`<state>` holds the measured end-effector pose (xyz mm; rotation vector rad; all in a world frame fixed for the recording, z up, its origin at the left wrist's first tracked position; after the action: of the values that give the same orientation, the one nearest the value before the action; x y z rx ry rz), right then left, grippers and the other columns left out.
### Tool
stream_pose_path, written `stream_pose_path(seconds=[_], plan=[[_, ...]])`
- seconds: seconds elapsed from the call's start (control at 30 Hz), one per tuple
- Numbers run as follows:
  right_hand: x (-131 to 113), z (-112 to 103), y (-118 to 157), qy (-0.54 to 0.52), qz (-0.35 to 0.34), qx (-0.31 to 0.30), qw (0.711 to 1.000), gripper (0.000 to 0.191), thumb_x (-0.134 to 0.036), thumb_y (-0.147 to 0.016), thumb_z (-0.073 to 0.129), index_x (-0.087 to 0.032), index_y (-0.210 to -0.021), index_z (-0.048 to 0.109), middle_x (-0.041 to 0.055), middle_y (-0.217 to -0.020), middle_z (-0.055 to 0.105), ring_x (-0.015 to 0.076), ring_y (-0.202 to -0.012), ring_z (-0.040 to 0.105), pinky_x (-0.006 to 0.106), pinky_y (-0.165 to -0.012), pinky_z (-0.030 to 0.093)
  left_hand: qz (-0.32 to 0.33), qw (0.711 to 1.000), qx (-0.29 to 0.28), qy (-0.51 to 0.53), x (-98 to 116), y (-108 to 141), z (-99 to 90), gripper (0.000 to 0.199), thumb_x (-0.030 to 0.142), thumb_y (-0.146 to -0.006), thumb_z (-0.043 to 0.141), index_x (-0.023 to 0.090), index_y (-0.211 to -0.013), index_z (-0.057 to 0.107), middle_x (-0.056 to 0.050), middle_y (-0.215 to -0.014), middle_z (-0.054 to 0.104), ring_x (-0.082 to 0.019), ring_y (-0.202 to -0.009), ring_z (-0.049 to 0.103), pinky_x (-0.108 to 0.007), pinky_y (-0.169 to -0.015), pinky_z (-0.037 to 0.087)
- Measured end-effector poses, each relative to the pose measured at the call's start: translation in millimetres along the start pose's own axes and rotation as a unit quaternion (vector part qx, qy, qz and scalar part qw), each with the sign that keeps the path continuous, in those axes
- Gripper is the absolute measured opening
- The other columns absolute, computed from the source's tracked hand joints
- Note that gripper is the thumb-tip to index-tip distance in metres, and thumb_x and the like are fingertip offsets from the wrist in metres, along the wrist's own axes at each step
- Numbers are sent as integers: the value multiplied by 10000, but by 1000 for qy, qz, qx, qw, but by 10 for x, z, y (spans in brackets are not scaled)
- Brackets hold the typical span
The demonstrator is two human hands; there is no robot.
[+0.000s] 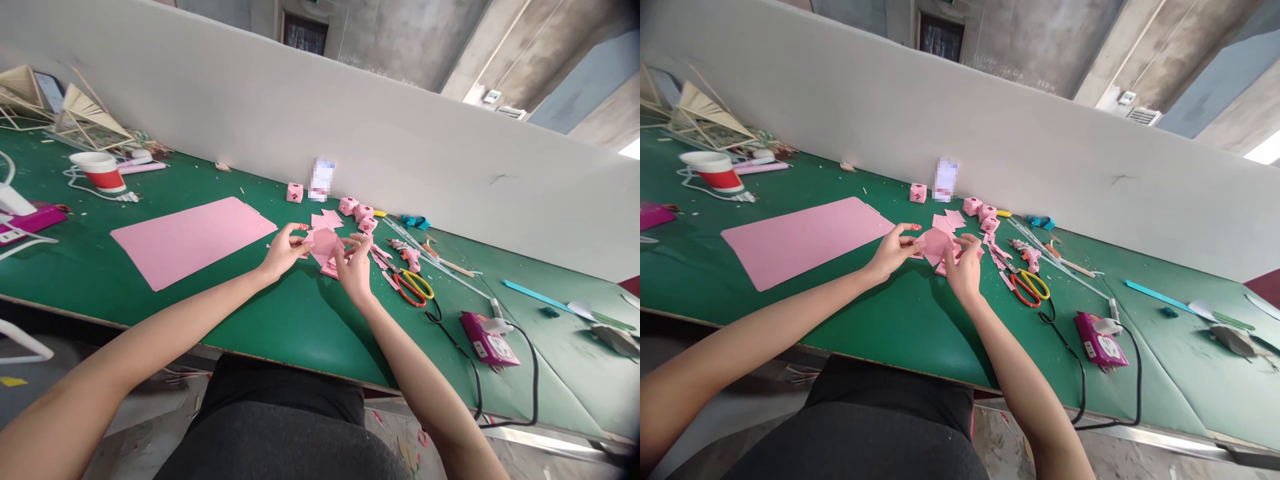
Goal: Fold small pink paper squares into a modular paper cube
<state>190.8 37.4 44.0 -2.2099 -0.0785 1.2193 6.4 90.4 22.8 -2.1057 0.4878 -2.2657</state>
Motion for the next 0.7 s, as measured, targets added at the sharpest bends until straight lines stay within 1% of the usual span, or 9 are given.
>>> stream_pose_path(seconds=[0.03, 0.1, 0.13, 0.2, 0.3, 0.4, 0.57, 0.63, 0.7], plan=[[-131, -40, 18, 52, -65, 20, 996, 376, -406, -918, 550, -219, -1231, 458, 151, -1221, 634, 247, -970, 657, 414, -798, 553, 1, 1000, 3, -6, 0, 1, -5, 436, 304, -802, 768, 184, -1141, 521, -8, -826, 717, -172, -744, 722, -368, -787, 611], [-345, -37, 79, 134, -162, 30, 977, 343, -364, -950, 534, -227, -1264, 516, 168, -1346, 552, 291, -1155, 577, 488, -957, 502, -3, 1000, 9, -18, -4, 7, -13, 445, 297, -795, 773, 184, -1146, 525, -14, -821, 721, -181, -743, 723, -357, -768, 603], [-422, -9, 110, 165, -196, 24, 966, 303, -352, -966, 529, -246, -1248, 559, 156, -1374, 530, 305, -1217, 536, 510, -1007, 471, -5, 1000, 9, -22, -3, 12, -10, 454, 300, -790, 777, 184, -1151, 526, -15, -821, 723, -184, -745, 723, -351, -759, 598], [-518, 58, 159, 213, -236, 9, 948, 237, -354, -977, 552, -298, -1190, 639, 116, -1424, 494, 325, -1301, 462, 539, -1066, 422, -4, 1000, 4, -22, 14, 25, 5, 476, 321, -780, 789, 184, -1154, 528, -12, -818, 721, -183, -745, 720, -340, -748, 587], [-547, 104, 190, 250, -250, 9, 935, 231, -413, -950, 631, -361, -1167, 691, 76, -1480, 455, 362, -1377, 364, 586, -1106, 369, -4, 1000, -11, -11, 50, 49, 46, 498, 347, -771, 800, 183, -1154, 528, -1, -801, 714, -167, -717, 706, -325, -741, 575], [-491, 85, 172, 249, -235, 17, 940, 254, -452, -923, 671, -380, -1164, 710, 64, -1513, 422, 383, -1399, 314, 618, -1114, 344, -17, 1000, -24, -5, 64, 66, 84, 511, 349, -758, 814, 190, -1155, 534, 11, -781, 704, -168, -718, 705, -322, -739, 575], [-415, 49, 138, 219, -225, 13, 949, 174, -430, -912, 694, -348, -1051, 760, 54, -1523, 408, 373, -1386, 319, 603, -1119, 342, -24, 999, -36, -3, 40, 61, 109, 511, 373, -789, 791, 185, -1190, 537, -13, -799, 722, -195, -751, 721, -331, -729, 582], [-406, 37, 133, 214, -225, 16, 950, 156, -430, -913, 695, -337, -1013, 770, 57, -1498, 437, 365, -1375, 338, 594, -1112, 352, -9, 999, -27, -21, 41, 51, 83, 461, 413, -829, 748, 178, -1171, 547, -27, -811, 729, -195, -747, 718, -321, -702, 577], [-388, 29, 121, 211, -215, 16, 953, 148, -425, -916, 692, -328, -993, 773, 61, -1471, 466, 355, -1362, 359, 588, -1107, 359, 27, 998, -15, -51, 86, 42, 49, 448, 449, -847, 726, 184, -1162, 552, -47, -890, 745, -201, -782, 721, -312, -681, 575]])
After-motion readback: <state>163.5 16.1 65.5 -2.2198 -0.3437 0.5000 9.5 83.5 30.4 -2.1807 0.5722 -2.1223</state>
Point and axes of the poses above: each hand's wrist, its own y-axis away from the middle knuckle, its own z-axis out of the palm, x = y × z, the point moved 9 cm from there along -y, towards the middle knuckle
